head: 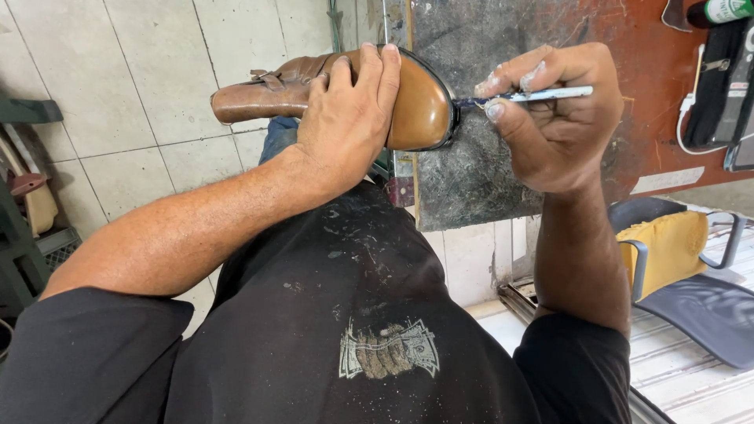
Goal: Marking the sole of a leather shoe with a marker and organizing footwear in a workshop.
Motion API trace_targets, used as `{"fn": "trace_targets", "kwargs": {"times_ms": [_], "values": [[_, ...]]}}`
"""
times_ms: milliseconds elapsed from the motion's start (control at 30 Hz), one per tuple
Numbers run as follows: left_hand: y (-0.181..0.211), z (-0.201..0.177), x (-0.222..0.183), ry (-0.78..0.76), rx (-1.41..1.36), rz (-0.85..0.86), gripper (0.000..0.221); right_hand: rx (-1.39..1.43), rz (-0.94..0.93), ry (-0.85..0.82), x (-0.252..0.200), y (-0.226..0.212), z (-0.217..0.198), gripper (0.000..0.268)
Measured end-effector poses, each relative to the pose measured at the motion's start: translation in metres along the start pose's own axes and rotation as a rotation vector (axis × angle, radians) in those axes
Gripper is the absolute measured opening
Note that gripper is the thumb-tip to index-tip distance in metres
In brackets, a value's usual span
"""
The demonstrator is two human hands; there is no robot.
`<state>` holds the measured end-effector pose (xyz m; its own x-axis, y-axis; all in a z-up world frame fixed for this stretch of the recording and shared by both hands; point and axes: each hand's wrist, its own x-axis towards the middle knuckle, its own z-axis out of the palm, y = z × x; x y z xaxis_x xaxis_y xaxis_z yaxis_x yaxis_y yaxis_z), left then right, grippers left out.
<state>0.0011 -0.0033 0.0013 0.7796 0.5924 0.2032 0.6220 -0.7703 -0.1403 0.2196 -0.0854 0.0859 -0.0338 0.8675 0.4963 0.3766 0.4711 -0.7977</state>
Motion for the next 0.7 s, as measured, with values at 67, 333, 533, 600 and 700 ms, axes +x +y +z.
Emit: {"fn": "trace_targets", "kwargs": {"times_ms": [67,333,533,600,700], "values": [[0.000,0.001,0.000,-0.010,-0.012,0.003,0.059,0.010,-0.030,-0.003,-0.005,0.001,0.000,0.029],[0.000,0.002,0.000,-0.012,0.003,0.000,0.059,-0.021,-0.099,-0.023,-0.021,-0.010,0.003,0.021],[0.000,0.002,-0.001,0.021,0.012,0.001,0.055,-0.001,-0.078,-0.111,-0.032,-0.001,0.005,0.020],[0.000,0.001,-0.001,0.004,0.029,0.004,0.055,0.078,-0.222,-0.044,-0.027,0.013,0.004,0.021],[-0.001,-0.001,0.000,0.012,0.020,0.008,0.056,0.002,-0.186,0.007,-0.008,0.011,0.001,0.022]]}}
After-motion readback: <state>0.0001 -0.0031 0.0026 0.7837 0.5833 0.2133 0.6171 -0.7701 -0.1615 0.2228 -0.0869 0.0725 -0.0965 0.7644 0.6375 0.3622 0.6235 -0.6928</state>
